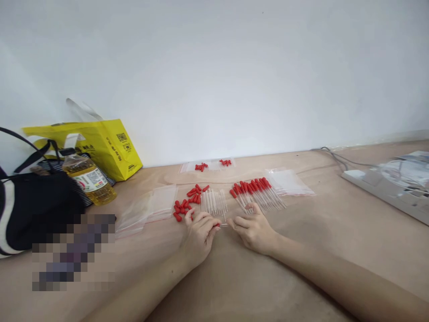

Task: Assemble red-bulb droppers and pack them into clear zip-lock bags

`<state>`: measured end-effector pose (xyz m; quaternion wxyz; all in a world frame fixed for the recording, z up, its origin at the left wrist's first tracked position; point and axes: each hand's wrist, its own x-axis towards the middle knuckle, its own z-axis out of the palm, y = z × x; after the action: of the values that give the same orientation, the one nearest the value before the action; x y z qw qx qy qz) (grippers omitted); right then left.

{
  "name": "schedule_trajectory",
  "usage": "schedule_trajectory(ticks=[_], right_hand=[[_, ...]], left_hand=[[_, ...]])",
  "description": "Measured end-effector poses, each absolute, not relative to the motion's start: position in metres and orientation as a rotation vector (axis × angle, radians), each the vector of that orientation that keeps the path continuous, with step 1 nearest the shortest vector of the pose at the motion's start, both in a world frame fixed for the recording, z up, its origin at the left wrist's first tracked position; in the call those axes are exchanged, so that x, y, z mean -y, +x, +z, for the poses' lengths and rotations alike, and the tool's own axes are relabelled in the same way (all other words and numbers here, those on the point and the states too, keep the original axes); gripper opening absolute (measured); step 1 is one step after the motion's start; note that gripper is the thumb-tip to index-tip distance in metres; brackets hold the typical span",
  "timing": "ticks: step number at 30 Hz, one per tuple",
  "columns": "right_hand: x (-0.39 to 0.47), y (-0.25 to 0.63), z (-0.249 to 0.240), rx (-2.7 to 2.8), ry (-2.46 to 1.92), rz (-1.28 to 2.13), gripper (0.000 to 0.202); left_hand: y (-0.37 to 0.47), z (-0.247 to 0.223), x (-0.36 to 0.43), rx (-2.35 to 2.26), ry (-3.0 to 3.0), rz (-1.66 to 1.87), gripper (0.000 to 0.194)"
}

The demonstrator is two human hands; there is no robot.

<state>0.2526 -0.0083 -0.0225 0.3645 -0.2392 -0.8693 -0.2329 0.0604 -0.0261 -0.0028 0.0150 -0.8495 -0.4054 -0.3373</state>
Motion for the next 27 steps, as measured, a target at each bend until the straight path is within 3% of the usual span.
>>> schedule_trajectory(ticks=[13,27], right_hand=[[0.013,0.245,-0.023,2.256,-0.612,-0.365,0.026],[0.007,0.257,-0.020,2.155,-0.773,-0.489,0.017]], left_hand=[[0.065,0.001,0.030,1.211,-2.678,-1.035,0.019],[0.053,0.005,0.018,1.157,-2.508,-1.025,0.014]])
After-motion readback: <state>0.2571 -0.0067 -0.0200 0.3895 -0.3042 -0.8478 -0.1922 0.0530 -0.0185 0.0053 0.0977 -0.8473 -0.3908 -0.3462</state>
